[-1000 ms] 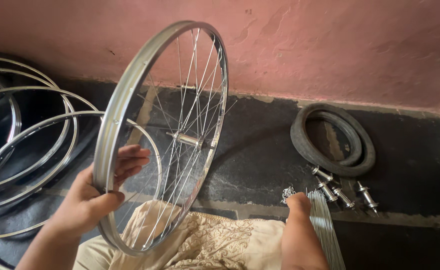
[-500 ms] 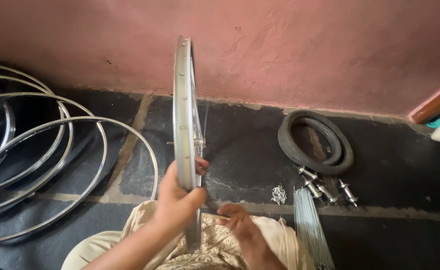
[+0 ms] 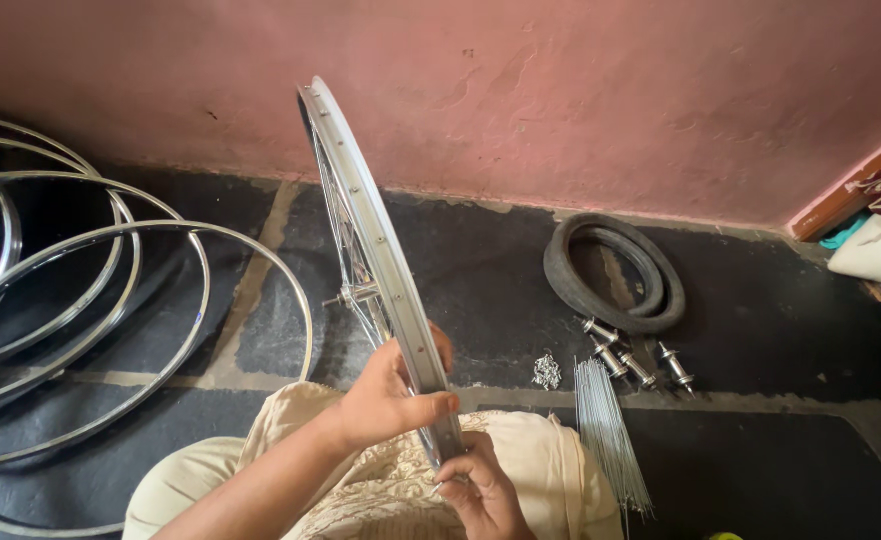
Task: The person sits on the floor with a bicycle rim propped against their lap and threads spokes through the hub, hooking each spoke end into the rim eyelets and rotating the wheel as they work around it. Spare rims, hubs, and a pile of loose spokes lie on the floor beside them.
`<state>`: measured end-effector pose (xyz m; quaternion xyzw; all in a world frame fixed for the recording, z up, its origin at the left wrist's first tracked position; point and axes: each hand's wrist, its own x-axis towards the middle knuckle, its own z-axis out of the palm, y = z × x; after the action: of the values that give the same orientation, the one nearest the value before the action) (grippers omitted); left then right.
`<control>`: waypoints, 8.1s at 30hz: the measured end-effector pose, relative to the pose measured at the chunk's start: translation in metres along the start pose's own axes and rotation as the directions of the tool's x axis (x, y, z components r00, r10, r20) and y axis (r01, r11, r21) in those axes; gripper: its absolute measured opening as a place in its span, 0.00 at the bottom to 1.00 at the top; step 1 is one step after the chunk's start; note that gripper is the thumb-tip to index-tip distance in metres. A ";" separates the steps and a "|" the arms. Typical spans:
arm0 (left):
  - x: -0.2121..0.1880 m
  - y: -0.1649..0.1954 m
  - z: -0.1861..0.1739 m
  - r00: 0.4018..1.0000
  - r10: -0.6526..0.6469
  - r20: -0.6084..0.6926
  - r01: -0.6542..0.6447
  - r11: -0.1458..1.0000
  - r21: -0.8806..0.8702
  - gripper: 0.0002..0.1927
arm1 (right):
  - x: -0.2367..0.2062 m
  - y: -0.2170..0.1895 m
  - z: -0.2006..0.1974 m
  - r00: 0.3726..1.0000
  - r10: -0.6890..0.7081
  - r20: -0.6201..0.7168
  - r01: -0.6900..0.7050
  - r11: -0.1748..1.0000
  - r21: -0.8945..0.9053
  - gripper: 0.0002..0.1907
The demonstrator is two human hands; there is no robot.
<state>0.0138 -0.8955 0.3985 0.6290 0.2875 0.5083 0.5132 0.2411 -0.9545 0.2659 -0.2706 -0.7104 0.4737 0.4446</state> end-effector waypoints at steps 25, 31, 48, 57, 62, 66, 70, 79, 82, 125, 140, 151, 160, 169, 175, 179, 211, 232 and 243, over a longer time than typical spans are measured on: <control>0.050 -0.065 -0.010 0.992 0.019 0.122 0.037 0.900 -0.435 0.11 | -0.012 0.017 -0.004 0.986 -0.060 -0.157 0.078 0.990 0.115 0.06; 0.060 -0.066 -0.009 0.998 -0.017 0.058 0.043 0.877 -0.478 0.09 | -0.011 0.023 -0.007 0.954 0.110 -0.279 -0.058 0.980 0.189 0.04; 0.053 -0.063 -0.009 0.995 0.024 0.101 0.027 0.879 -0.476 0.11 | -0.013 0.005 0.004 0.947 0.067 -0.315 -0.034 0.993 0.109 0.03; 0.056 -0.059 -0.012 0.992 -0.043 0.118 0.099 0.847 -0.522 0.08 | 0.019 -0.053 -0.031 0.843 0.014 -0.537 -0.054 0.997 -0.058 0.06; 0.060 -0.060 -0.013 0.991 -0.034 0.128 0.094 0.858 -0.505 0.08 | 0.076 -0.115 -0.049 0.851 -0.273 -0.449 0.100 0.923 -0.372 0.09; 0.061 -0.064 -0.014 0.991 -0.087 0.104 0.129 0.848 -0.515 0.08 | 0.119 -0.144 -0.032 0.808 -0.521 -0.274 0.211 0.692 -0.691 0.09; 0.060 -0.066 -0.016 0.989 -0.085 0.120 0.136 0.836 -0.531 0.09 | 0.140 -0.156 -0.015 0.784 -0.590 -0.194 0.226 0.562 -0.796 0.10; 0.061 -0.069 -0.009 0.994 -0.074 0.079 0.106 0.809 -0.578 0.07 | 0.146 -0.161 -0.005 0.769 -0.635 -0.078 0.203 0.357 -0.912 0.14; 0.060 -0.068 -0.007 0.996 -0.059 0.064 0.086 0.797 -0.598 0.06 | 0.146 -0.161 -0.005 0.761 -0.640 -0.100 0.211 0.391 -0.896 0.12; 0.056 -0.064 -0.025 0.987 -0.017 0.161 0.107 0.816 -0.567 0.11 | 0.143 -0.160 -0.005 0.784 -0.613 0.100 0.340 0.288 -0.895 0.15; 0.050 -0.055 -0.011 0.995 0.011 0.101 0.041 0.866 -0.498 0.16 | 0.130 -0.137 0.002 0.803 -0.593 -0.067 0.239 0.424 -0.874 0.19; 0.045 -0.054 -0.013 0.993 -0.047 0.109 0.095 0.862 -0.497 0.14 | 0.110 -0.102 0.006 0.848 -0.500 -0.174 0.257 0.675 -0.691 0.22; 0.044 -0.056 -0.018 0.991 -0.003 0.136 0.069 0.870 -0.488 0.10 | 0.035 0.008 0.032 0.904 -0.340 -0.258 0.285 0.931 -0.226 0.43; 0.042 -0.051 -0.022 0.984 0.006 0.180 0.084 0.868 -0.490 0.11 | 0.017 0.034 0.035 0.947 -0.174 -0.269 0.148 0.982 -0.114 0.41; 0.040 -0.052 -0.018 0.983 -0.033 0.179 0.115 0.873 -0.473 0.12 | 0.025 0.024 0.037 0.940 -0.210 -0.269 0.198 0.978 -0.071 0.40; 0.041 -0.052 -0.014 0.982 -0.083 0.170 0.151 0.887 -0.435 0.14 | 0.027 0.024 0.037 0.936 -0.158 -0.313 0.145 0.987 -0.066 0.40; 0.031 -0.060 -0.019 0.987 -0.102 0.124 0.154 0.826 -0.543 0.08 | 0.013 0.055 0.038 0.904 -0.393 -0.168 0.366 0.915 -0.172 0.47; 0.026 -0.056 -0.016 0.989 -0.069 0.131 0.122 0.882 -0.456 0.16 | 0.014 0.034 0.040 0.926 -0.340 -0.166 0.330 0.940 -0.086 0.45; -0.033 0.024 -0.002 0.907 -0.097 -0.410 0.124 0.991 0.041 0.34 | 0.059 -0.031 0.061 0.955 -0.110 0.275 0.160 0.973 -0.164 0.46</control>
<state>-0.0023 -0.9312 0.4099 0.5088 0.4398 0.5883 0.4491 0.1614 -0.9459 0.3067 -0.1959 -0.8211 0.4059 0.3503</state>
